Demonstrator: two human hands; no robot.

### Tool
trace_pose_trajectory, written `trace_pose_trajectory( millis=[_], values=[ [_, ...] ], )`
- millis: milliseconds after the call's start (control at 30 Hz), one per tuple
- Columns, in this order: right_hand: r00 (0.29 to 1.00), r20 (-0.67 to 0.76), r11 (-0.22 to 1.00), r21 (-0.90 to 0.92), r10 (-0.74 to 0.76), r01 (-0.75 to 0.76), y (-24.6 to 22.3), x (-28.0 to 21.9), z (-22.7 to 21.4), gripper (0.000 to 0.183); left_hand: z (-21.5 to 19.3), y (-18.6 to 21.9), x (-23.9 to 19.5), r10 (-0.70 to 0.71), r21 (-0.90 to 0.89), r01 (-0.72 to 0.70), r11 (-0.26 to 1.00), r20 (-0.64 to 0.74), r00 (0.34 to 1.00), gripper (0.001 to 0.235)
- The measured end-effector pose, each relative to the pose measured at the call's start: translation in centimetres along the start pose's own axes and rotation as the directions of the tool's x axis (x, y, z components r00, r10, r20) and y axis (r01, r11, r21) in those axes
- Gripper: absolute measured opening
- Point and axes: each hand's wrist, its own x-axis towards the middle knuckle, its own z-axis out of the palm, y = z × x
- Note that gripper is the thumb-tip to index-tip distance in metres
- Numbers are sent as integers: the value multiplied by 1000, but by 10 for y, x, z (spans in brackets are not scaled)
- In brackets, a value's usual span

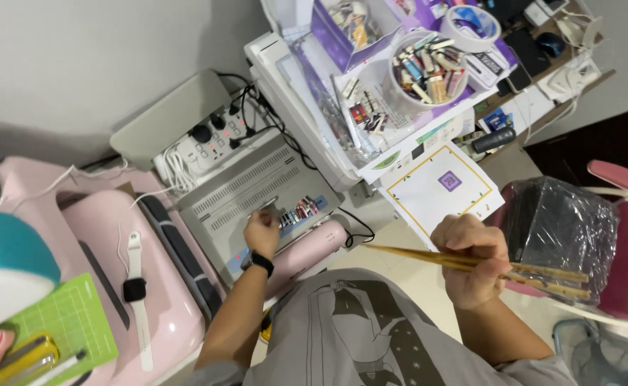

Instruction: The person uses chopsticks to handle small cylindrical components and places them into a gray electronic device. They repeatedly pick up components from a container and insert them into slots on the device, occasionally adjusting their position.

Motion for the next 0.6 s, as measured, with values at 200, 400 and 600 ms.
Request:
trace_pose_trajectory(
  millis=[200, 400, 600],
  values=[
    [988, -132, 994, -69, 79, -89, -9, 5, -20, 62, -61, 84, -31, 92, -378, -128, 917, -113, 989, 18],
    [931, -247, 962, 17, 268, -272, -49, 29, -30, 38, -120, 127, -33, 312, -365, -298, 882, -23, 950, 15],
    [691, -443, 455, -530, 570, -715, -57, 75, -15, 9, -113, 92, -56, 301, -362, -256, 896, 71, 951, 20]
  ],
)
